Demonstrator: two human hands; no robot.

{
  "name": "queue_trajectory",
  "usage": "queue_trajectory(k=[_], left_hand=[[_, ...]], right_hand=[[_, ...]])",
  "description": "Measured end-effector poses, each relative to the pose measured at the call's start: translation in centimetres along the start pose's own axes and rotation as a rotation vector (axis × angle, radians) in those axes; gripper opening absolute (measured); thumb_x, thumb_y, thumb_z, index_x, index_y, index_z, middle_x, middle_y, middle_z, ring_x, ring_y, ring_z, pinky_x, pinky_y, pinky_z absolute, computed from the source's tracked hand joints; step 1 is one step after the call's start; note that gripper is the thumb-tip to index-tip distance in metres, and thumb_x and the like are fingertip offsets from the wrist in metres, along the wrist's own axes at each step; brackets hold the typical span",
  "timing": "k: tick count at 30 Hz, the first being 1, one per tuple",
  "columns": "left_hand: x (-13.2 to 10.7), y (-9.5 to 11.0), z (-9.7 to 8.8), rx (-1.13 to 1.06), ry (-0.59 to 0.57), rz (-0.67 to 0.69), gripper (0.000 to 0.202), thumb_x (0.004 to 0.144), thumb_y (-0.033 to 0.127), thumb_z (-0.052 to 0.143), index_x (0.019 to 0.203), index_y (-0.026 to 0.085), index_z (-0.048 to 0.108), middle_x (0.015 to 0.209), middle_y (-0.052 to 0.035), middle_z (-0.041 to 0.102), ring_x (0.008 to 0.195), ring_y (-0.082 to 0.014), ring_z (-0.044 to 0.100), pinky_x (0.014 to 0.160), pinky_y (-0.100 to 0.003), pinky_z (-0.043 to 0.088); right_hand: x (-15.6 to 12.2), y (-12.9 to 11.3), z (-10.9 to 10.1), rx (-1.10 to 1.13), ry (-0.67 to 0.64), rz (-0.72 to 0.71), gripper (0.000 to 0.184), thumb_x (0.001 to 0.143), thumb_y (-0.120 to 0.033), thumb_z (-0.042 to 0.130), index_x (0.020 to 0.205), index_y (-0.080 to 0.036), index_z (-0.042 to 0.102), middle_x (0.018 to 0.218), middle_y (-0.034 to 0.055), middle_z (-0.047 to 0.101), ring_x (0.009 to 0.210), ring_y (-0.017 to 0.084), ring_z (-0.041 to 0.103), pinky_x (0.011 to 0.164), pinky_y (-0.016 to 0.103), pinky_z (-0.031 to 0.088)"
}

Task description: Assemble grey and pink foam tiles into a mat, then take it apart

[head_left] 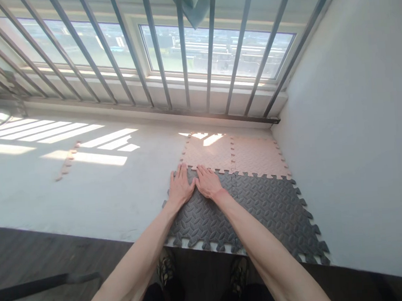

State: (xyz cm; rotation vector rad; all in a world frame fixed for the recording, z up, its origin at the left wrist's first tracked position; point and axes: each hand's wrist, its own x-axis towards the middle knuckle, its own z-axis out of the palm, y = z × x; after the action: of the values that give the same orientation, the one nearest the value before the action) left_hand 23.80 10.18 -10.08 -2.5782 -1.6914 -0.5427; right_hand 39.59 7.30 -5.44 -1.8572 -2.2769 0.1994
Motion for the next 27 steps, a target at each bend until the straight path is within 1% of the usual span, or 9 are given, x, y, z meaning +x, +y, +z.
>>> queue_trajectory(k=[4, 7, 9, 12, 15, 17, 20, 23, 27], left_hand=[[0.2, -0.1, 0.0, -0.017, -0.004, -0.034, 0.071, 0.109, 0.047, 0.037, 0.171, 0.013, 0.036, 0.177, -0.0132, 0.034, 0.168, -0.0285, 0.025, 0.134, -0.057, 0.024], [0.3, -0.1, 0.0, -0.023, 0.003, -0.046, 0.069, 0.109, 0.048, 0.036, 0.169, 0.015, 0.041, 0.177, -0.0114, 0.035, 0.167, -0.0289, 0.026, 0.133, -0.056, 0.027], [0.4, -0.2, 0.0, -0.019, -0.002, -0.047, 0.068, 0.109, 0.048, 0.036, 0.169, 0.016, 0.042, 0.177, -0.0101, 0.035, 0.167, -0.0291, 0.026, 0.133, -0.055, 0.028], [0.3, -0.2, -0.1, -0.005, -0.013, -0.049, 0.068, 0.108, 0.045, 0.037, 0.170, 0.018, 0.040, 0.178, -0.0087, 0.033, 0.167, -0.0291, 0.025, 0.133, -0.056, 0.027], [0.3, 0.0, -0.4, 0.005, -0.026, -0.043, 0.067, 0.108, 0.042, 0.036, 0.171, 0.019, 0.040, 0.179, -0.0080, 0.030, 0.168, -0.0294, 0.022, 0.133, -0.060, 0.027], [0.3, 0.2, -0.6, 0.005, -0.049, -0.043, 0.066, 0.108, 0.040, 0.036, 0.170, 0.020, 0.040, 0.179, -0.0078, 0.032, 0.168, -0.0295, 0.022, 0.132, -0.063, 0.026], [0.4, 0.4, -0.7, -0.007, -0.064, -0.062, 0.066, 0.107, 0.038, 0.036, 0.170, 0.020, 0.042, 0.177, -0.0079, 0.036, 0.168, -0.0289, 0.024, 0.132, -0.063, 0.026], [0.5, 0.4, -0.4, -0.021, -0.036, -0.065, 0.065, 0.107, 0.039, 0.036, 0.169, 0.020, 0.043, 0.176, -0.0077, 0.037, 0.167, -0.0277, 0.026, 0.133, -0.060, 0.026], [0.7, 0.3, -0.2, -0.013, -0.031, -0.054, 0.066, 0.106, 0.039, 0.039, 0.169, 0.018, 0.043, 0.177, -0.0090, 0.036, 0.167, -0.0281, 0.025, 0.133, -0.057, 0.025]], right_hand=[[0.2, -0.3, 0.1, 0.006, 0.090, 0.028, 0.049, 0.108, -0.028, 0.040, 0.150, -0.008, 0.057, 0.170, 0.0174, 0.048, 0.155, 0.028, 0.047, 0.126, 0.044, 0.038], [0.5, -0.1, -0.3, -0.007, 0.102, 0.001, 0.050, 0.107, -0.028, 0.042, 0.153, -0.012, 0.055, 0.173, 0.0139, 0.044, 0.150, 0.029, 0.051, 0.122, 0.046, 0.042], [0.8, -0.1, -0.4, -0.023, 0.090, -0.041, 0.052, 0.108, -0.028, 0.041, 0.156, -0.013, 0.052, 0.172, 0.0124, 0.046, 0.151, 0.029, 0.049, 0.123, 0.047, 0.041], [0.9, -0.5, 0.1, -0.045, 0.052, -0.076, 0.053, 0.110, -0.029, 0.036, 0.156, -0.010, 0.053, 0.167, 0.0138, 0.052, 0.156, 0.029, 0.044, 0.127, 0.050, 0.035], [0.9, -1.1, 0.6, -0.044, 0.041, -0.039, 0.054, 0.110, -0.028, 0.033, 0.157, -0.009, 0.052, 0.167, 0.0138, 0.053, 0.157, 0.028, 0.043, 0.130, 0.050, 0.029], [1.0, -1.4, 0.5, -0.043, 0.034, -0.011, 0.054, 0.110, -0.028, 0.033, 0.157, -0.009, 0.052, 0.168, 0.0134, 0.052, 0.158, 0.028, 0.042, 0.131, 0.050, 0.028], [1.4, -1.2, -0.3, -0.058, -0.006, -0.020, 0.051, 0.109, -0.027, 0.037, 0.153, -0.011, 0.056, 0.165, 0.0142, 0.055, 0.154, 0.027, 0.046, 0.128, 0.048, 0.034], [1.4, -0.5, -0.9, -0.069, -0.030, -0.050, 0.049, 0.109, -0.027, 0.036, 0.149, -0.012, 0.059, 0.160, 0.0151, 0.060, 0.149, 0.026, 0.051, 0.124, 0.046, 0.038], [1.2, -0.3, -1.1, -0.107, -0.023, -0.033, 0.054, 0.109, -0.025, 0.033, 0.157, -0.008, 0.050, 0.168, 0.0169, 0.050, 0.156, 0.029, 0.041, 0.129, 0.052, 0.030]])
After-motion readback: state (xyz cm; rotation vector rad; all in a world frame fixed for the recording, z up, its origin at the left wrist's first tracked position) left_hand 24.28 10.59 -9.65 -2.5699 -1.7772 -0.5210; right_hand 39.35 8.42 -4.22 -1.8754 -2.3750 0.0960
